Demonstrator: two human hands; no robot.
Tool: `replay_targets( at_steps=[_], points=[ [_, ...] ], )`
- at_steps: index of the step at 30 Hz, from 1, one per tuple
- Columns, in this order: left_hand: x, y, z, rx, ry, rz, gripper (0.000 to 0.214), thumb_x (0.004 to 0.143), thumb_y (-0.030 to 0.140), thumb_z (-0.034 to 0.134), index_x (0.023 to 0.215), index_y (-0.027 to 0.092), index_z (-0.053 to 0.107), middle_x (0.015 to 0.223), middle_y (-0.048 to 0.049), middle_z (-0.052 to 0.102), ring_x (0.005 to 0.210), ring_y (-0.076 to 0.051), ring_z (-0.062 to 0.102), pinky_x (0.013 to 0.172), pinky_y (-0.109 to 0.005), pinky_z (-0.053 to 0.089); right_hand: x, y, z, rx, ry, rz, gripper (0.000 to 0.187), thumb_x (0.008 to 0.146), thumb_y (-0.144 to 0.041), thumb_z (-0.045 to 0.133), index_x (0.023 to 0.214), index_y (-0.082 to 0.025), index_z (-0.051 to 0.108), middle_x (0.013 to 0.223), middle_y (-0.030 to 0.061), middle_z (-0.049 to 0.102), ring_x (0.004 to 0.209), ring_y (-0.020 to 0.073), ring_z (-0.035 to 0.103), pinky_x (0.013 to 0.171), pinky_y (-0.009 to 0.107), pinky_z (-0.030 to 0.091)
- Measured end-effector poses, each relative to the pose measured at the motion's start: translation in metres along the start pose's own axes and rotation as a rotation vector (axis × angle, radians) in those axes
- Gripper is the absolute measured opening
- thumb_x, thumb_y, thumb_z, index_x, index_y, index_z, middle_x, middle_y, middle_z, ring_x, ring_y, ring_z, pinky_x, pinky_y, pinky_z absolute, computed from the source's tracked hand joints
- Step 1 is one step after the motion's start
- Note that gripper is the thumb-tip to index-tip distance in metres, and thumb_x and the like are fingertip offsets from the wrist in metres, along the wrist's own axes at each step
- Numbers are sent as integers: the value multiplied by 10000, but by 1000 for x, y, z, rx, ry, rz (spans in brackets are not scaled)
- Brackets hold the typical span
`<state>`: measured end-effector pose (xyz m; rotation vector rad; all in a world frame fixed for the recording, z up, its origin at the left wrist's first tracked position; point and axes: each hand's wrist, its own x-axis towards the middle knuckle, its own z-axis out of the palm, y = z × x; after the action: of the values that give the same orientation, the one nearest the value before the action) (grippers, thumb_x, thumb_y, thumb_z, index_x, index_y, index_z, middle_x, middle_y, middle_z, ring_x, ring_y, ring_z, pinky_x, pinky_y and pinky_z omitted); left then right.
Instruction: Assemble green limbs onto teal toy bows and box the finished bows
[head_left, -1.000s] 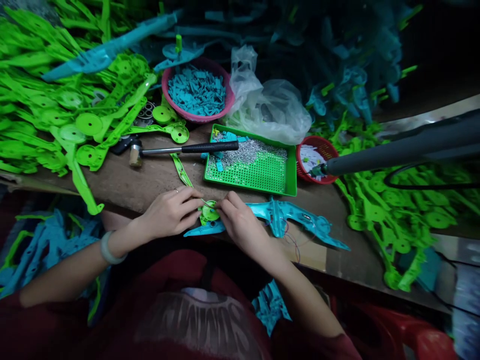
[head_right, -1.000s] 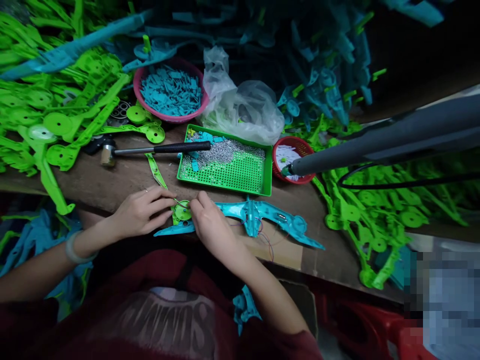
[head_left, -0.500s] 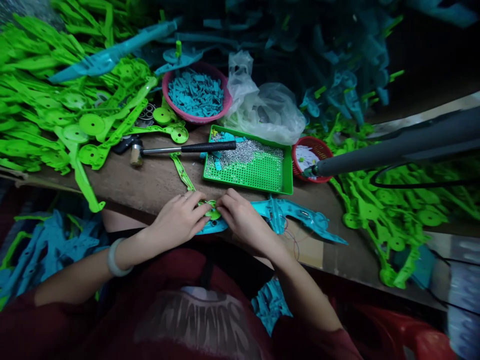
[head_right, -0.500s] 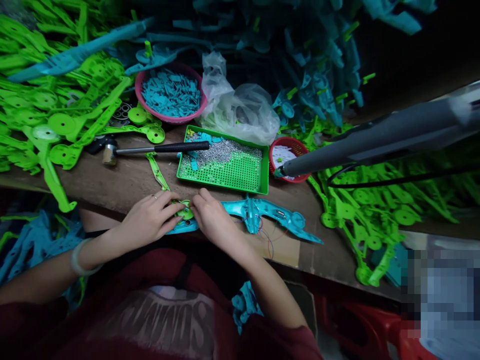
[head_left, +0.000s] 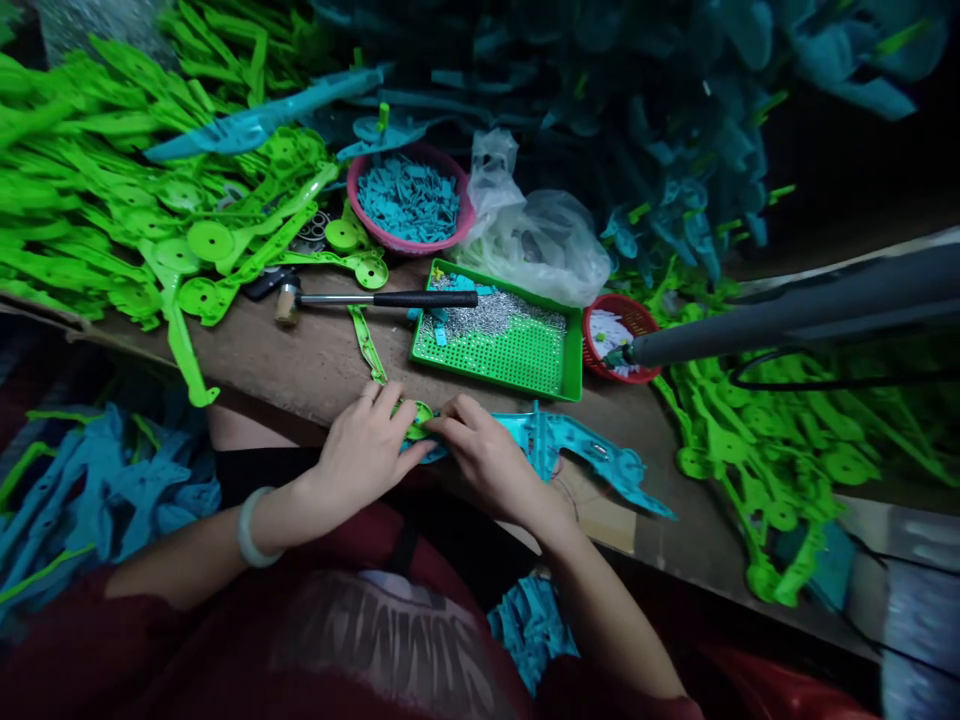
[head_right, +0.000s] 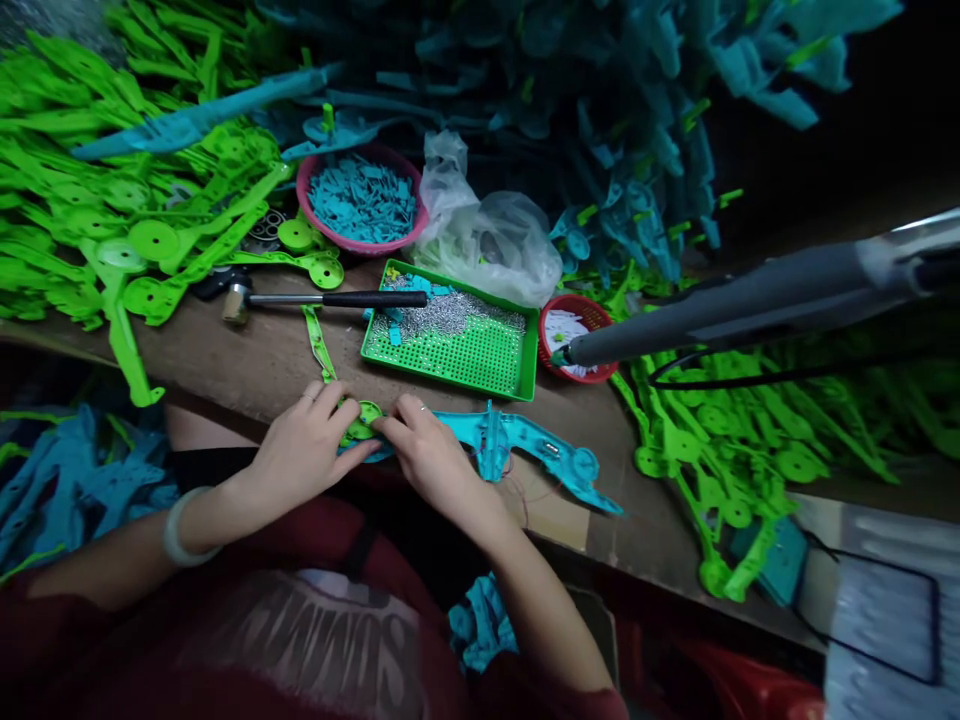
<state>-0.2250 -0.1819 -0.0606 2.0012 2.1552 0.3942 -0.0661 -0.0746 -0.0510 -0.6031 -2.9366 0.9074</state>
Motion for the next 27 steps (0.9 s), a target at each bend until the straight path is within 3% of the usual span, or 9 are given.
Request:
replay_targets(
  at_steps=[9,12,16,21,27],
  points=[
    [-10,-13,-6,34,95,-101,193,869,289,651,972,130,615,1134,-145,607,1038,-325,530,805,-437,522,12,6,8,-204,47,-200,277,992,-192,415,1142,-169,648,998,114,557,894,208,495,697,314,425],
    [-14,-13,-5,45,175,-25,103,917,217,590,982,147,627,1192,-126,609,1067,-306,533,807,-422,496,17,5,7,-261,1,-201,277,992,-199,421,1141,-163,651,966,109,536,873,211,472,669,311,407],
    [-15,-14,-1,-23,202,130,119,951,138,529,964,149,647,1026,-77,654,970,-241,556,801,-376,470,15,10,-2,-189,-27,-190,289,979,-198,441,1202,-185,624,980,103,526,885,221,472,698,332,436],
    [-10,-16,-3,40,129,226,193,926,120,574,1099,154,653,1017,-60,653,987,-257,541,803,-381,457,6,20,-6,-41,57,-232,324,991,-141,350,1157,-160,627,946,100,554,872,202,493,735,328,459],
    [-5,-13,-8,129,62,284,209,935,123,561,1122,144,652,1049,-78,635,987,-256,544,814,-370,455,3,26,-1,-93,88,-292,322,1003,-166,349,1158,-178,631,956,94,550,876,195,484,717,317,446]
  ],
)
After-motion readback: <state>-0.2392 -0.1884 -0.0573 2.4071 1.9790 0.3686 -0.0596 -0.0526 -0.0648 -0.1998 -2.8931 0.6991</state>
